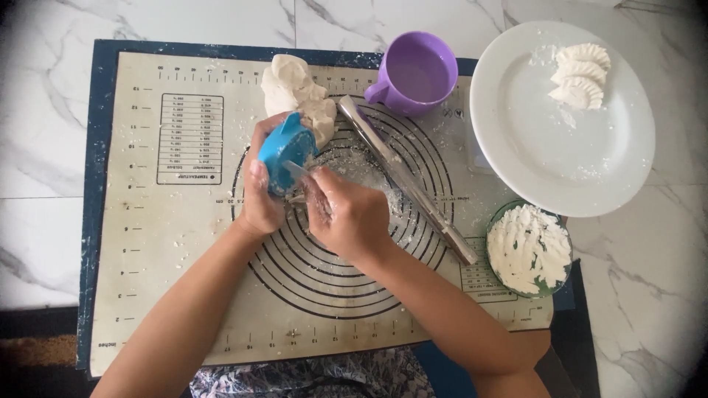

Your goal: Preparing dumplings by shaping dough, placing it in a mold, adding filling, and sealing the mold.

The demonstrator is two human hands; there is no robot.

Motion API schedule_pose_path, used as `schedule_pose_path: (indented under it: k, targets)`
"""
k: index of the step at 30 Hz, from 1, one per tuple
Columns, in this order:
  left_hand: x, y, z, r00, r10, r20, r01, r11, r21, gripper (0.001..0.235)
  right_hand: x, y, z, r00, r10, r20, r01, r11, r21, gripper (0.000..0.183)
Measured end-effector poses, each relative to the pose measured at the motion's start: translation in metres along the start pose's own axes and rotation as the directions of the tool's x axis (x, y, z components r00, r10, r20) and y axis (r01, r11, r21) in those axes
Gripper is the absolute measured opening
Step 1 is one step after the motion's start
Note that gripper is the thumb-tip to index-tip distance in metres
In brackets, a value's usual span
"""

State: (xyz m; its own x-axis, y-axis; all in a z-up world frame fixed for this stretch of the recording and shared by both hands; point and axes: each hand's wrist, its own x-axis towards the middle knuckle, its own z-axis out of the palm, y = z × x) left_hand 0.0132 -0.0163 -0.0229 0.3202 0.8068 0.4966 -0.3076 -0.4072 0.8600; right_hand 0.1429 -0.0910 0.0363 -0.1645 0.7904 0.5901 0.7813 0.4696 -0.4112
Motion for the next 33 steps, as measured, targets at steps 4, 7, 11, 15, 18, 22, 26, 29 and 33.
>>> schedule_pose_path:
  k: [4, 7, 11, 15, 18, 22, 26, 29, 33]
  targets:
    - [-0.002, -0.011, -0.006, 1.0, 0.007, 0.003, -0.007, 0.996, -0.085, 0.071, 0.002, -0.005, -0.003, 0.997, -0.027, -0.071, 0.026, 0.999, -0.019, 0.008]
    - [-0.001, -0.015, -0.009, 0.999, 0.032, 0.007, -0.031, 0.995, -0.091, 0.07, 0.004, -0.007, -0.005, 0.997, -0.07, -0.034, 0.072, 0.996, 0.051, 0.011]
    - [-0.001, -0.016, -0.006, 0.999, 0.051, -0.007, -0.051, 0.996, -0.07, 0.072, 0.007, -0.007, -0.008, 0.994, -0.102, -0.041, 0.103, 0.994, 0.026, 0.01]
    - [0.002, -0.009, -0.009, 0.999, 0.034, 0.013, -0.033, 0.996, -0.08, 0.072, 0.005, 0.001, -0.011, 0.99, -0.144, -0.006, 0.144, 0.988, 0.057, 0.007]
    - [0.0, -0.012, -0.009, 0.999, 0.041, 0.0, -0.041, 0.996, -0.08, 0.071, 0.005, 0.001, -0.009, 0.984, -0.178, 0.013, 0.176, 0.981, 0.082, 0.007]
    - [-0.001, -0.006, -0.003, 0.999, 0.031, 0.006, -0.031, 0.998, -0.06, 0.073, -0.001, -0.003, -0.002, 0.985, -0.169, 0.021, 0.168, 0.985, 0.049, 0.004]
    - [-0.002, -0.018, -0.01, 0.999, 0.031, -0.014, -0.033, 0.985, -0.169, 0.072, -0.001, 0.0, -0.006, 0.983, -0.18, -0.035, 0.18, 0.983, 0.023, 0.005]
    - [-0.003, -0.019, -0.011, 0.999, 0.025, -0.023, -0.028, 0.988, -0.151, 0.071, -0.001, 0.001, -0.005, 0.987, -0.161, -0.016, 0.161, 0.987, 0.019, 0.006]
    - [-0.003, -0.013, -0.007, 1.0, 0.024, -0.003, -0.025, 0.992, -0.126, 0.067, -0.002, -0.002, -0.005, 0.988, -0.152, -0.027, 0.152, 0.988, -0.011, 0.006]
